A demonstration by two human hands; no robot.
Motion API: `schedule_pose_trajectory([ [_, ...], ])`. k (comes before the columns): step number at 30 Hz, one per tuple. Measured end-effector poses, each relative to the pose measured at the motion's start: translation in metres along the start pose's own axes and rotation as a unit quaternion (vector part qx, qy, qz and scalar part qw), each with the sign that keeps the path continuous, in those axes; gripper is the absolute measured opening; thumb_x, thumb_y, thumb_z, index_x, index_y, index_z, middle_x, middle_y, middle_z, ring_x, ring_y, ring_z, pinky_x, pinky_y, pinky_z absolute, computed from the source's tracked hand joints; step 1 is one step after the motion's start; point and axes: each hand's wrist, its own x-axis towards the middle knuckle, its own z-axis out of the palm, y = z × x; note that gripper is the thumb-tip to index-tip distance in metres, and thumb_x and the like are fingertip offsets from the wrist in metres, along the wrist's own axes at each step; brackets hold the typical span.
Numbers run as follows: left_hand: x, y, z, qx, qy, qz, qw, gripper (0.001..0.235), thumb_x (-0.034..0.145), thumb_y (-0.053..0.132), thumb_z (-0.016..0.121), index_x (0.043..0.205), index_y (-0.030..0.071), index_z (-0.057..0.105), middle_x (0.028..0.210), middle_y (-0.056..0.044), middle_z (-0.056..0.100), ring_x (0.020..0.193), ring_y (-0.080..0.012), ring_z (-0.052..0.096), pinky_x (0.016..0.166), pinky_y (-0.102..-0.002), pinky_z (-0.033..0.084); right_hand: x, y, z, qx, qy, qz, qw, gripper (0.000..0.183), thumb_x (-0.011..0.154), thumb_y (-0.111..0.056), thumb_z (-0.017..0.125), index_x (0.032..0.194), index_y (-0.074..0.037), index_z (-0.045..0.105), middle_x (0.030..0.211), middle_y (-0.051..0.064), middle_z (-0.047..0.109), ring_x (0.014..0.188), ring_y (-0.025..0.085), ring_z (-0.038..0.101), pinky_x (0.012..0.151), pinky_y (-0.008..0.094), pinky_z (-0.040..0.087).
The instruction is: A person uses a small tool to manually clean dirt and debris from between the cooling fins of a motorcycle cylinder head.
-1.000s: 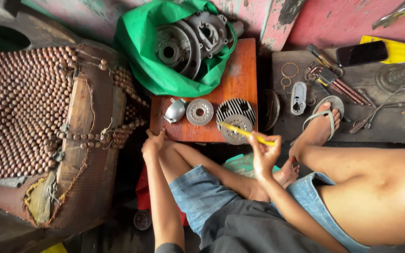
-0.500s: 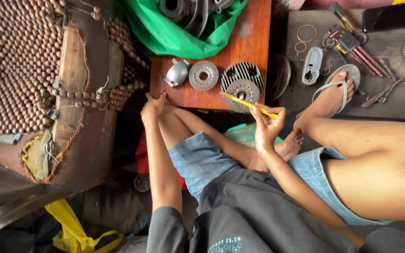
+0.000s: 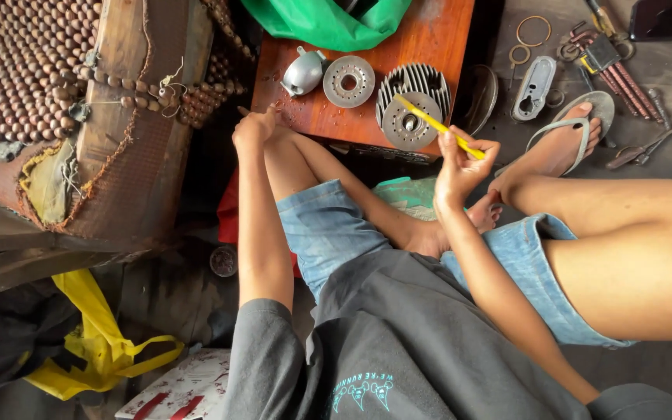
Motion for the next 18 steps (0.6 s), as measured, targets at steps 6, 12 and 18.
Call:
schedule_pose_trajectory([
  [6,0.027,-0.005,0.009,-0.024,0.031,-0.017,0.999,0.091,0.099,0.064,0.033,0.148,-0.013,0.041,0.132,-0.029,0.063,0.126,-0.0466,0.059,0.092,-0.069,0.05,0.004,0.012,-0.001,0.011,0.015,0.019,1.0,0.041,0.098,-0.008,0.077,0.103,-0.011,0.036,0.109,0.022,0.075,0.096,0.029,0.077,0.087,0.038,0.065],
  [12,-0.101,0.022,-0.043,-0.047,0.036,0.007,0.998,0.088,0.098,0.063,0.04,0.147,-0.01,0.041,0.135,-0.026,0.062,0.132,-0.0394,0.057,0.105,-0.058,0.048,-0.003,0.003,0.011,0.02,-0.002,-0.007,1.0,0.04,0.097,-0.013,0.079,0.103,-0.013,0.039,0.11,0.021,0.074,0.098,0.022,0.075,0.086,0.037,0.066],
  [18,0.009,-0.014,0.0,-0.057,0.029,0.018,0.998,0.111,0.098,0.069,0.043,0.156,-0.012,-0.005,0.138,-0.033,0.06,0.136,-0.0436,0.054,0.115,-0.055,0.04,0.019,0.018,-0.006,0.031,0.004,-0.045,0.998,0.039,0.099,-0.011,0.076,0.103,-0.01,0.037,0.11,0.024,0.073,0.099,0.028,0.076,0.088,0.042,0.066],
])
